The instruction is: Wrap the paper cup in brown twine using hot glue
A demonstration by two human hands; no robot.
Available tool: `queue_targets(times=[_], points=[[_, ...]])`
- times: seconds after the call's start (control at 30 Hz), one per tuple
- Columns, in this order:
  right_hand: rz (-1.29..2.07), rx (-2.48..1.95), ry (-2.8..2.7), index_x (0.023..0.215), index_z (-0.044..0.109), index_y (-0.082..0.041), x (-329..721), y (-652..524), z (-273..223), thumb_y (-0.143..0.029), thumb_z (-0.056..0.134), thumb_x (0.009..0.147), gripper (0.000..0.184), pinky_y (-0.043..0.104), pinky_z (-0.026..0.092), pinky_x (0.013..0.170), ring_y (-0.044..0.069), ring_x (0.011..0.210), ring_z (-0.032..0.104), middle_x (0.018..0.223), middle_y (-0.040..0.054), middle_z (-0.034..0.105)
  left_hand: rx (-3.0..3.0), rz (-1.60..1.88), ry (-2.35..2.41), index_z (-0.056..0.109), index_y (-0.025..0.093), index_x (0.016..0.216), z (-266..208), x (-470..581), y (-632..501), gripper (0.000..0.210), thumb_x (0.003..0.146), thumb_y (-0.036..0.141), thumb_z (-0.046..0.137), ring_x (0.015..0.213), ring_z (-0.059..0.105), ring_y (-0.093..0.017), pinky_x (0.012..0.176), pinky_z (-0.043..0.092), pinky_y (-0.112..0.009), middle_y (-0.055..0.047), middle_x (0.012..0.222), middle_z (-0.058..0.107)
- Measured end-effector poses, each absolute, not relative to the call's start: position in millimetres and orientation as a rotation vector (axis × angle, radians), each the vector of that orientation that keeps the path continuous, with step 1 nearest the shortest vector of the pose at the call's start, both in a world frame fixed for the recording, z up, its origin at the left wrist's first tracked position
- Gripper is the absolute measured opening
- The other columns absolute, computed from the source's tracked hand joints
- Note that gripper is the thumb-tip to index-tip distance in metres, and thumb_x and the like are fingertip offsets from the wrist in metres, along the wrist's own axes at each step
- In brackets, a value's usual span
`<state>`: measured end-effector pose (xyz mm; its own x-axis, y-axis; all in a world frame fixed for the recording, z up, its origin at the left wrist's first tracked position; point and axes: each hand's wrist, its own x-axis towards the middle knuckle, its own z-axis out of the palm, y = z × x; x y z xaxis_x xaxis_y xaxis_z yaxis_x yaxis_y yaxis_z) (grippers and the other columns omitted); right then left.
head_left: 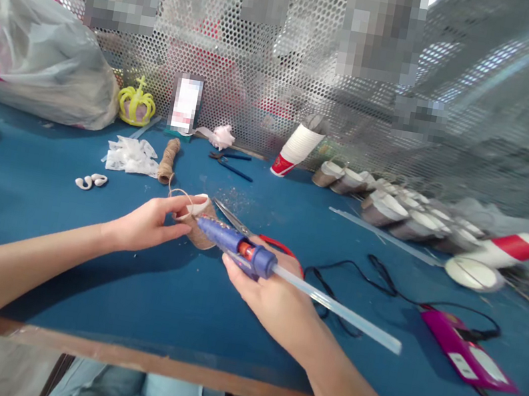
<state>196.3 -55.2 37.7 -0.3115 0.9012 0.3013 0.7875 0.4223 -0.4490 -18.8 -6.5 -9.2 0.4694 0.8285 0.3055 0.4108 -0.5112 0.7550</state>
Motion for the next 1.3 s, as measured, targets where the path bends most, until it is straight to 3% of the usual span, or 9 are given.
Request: queue_targets(times=[0.27, 0.53, 0.9, 1.3], points=[[0.272, -1.414, -2.117, 0.064, 0.052, -0.022, 202.1, -51.7, 35.3, -0.033, 0.056, 0.076, 0.017, 0.024, 0.044, 0.046, 0.016, 0.048, 0.059, 0.048, -0.0016, 0.056, 2.118, 0.859, 1.019, 0.047, 0.016, 0.124, -7.2, -20.2, -6.6, 0.043, 0.082, 0.024, 0.05, 0.096, 0.056, -0.019, 0.082, 0.046, -0.031, -0.009, 0.106, 0.06], [0.27, -1.436, -2.188, 0.056, 0.05, -0.022, 206.0, -51.8, 40.5, -0.032, 0.053, 0.079, 0.025, 0.024, 0.041, 0.046, 0.014, 0.04, 0.053, 0.039, -0.0039, 0.049, 2.142, 0.84, 1.033, 0.044, 0.015, 0.128, -5.3, -21.1, -6.3, 0.048, 0.081, 0.025, 0.05, 0.084, 0.055, -0.016, 0.077, 0.046, -0.029, -0.008, 0.101, 0.06], [0.311, -1.41, -2.114, 0.061, 0.051, -0.023, 200.8, -52.5, 35.4, -0.032, 0.057, 0.075, 0.018, 0.025, 0.044, 0.046, 0.018, 0.051, 0.061, 0.045, -0.0018, 0.055, 2.162, 0.835, 1.039, 0.042, 0.016, 0.129, -5.5, -21.1, -6.3, 0.049, 0.082, 0.025, 0.049, 0.078, 0.054, -0.014, 0.071, 0.046, -0.026, -0.005, 0.092, 0.059], [0.347, -1.408, -2.176, 0.071, 0.055, -0.021, 195.8, -56.9, 32.6, -0.028, 0.053, 0.077, 0.01, 0.025, 0.045, 0.053, 0.016, 0.057, 0.061, 0.064, 0.0018, 0.064, 2.154, 0.824, 1.05, 0.042, 0.015, 0.129, -6.5, -20.9, -6.2, 0.049, 0.082, 0.026, 0.049, 0.079, 0.056, -0.015, 0.072, 0.047, -0.027, -0.007, 0.099, 0.061]])
